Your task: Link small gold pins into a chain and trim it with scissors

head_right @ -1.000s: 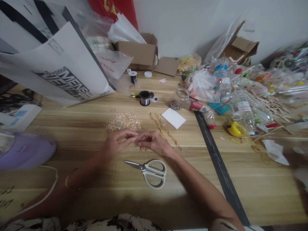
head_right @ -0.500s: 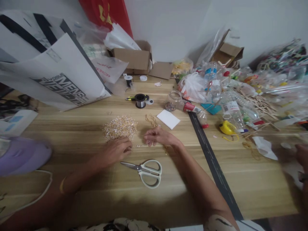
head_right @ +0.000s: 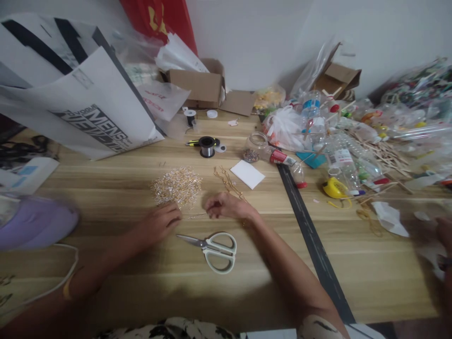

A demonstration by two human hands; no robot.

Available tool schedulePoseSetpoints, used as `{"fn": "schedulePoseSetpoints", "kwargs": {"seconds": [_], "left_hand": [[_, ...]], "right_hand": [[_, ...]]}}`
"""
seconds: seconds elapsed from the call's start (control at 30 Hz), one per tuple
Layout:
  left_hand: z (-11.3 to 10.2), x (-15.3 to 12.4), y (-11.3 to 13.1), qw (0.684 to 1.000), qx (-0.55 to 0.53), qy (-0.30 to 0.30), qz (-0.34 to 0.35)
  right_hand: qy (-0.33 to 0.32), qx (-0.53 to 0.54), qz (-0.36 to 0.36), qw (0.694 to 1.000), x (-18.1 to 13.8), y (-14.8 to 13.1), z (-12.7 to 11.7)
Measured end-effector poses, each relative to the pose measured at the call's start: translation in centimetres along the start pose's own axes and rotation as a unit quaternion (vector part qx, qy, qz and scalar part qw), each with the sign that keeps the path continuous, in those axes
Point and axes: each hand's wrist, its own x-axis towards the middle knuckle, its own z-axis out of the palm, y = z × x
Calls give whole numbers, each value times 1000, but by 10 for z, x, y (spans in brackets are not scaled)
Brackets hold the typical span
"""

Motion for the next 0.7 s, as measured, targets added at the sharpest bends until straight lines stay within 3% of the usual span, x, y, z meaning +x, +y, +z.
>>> {"fn": "schedulePoseSetpoints", "kwargs": {"seconds": [0.27, 0.53, 0.7], "left_hand": [[-6, -16, -10, 1000, -21, -1, -17], [-6, -24, -19, 998, -42, 19, -48], [-6, -29, -22, 996, -31, 35, -70]], "right_hand": [[34, -160, -31, 986, -1, -6, 11], [33, -297, -57, 953, -5, -16, 11], [20, -362, -30, 931, -7, -18, 10]]}}
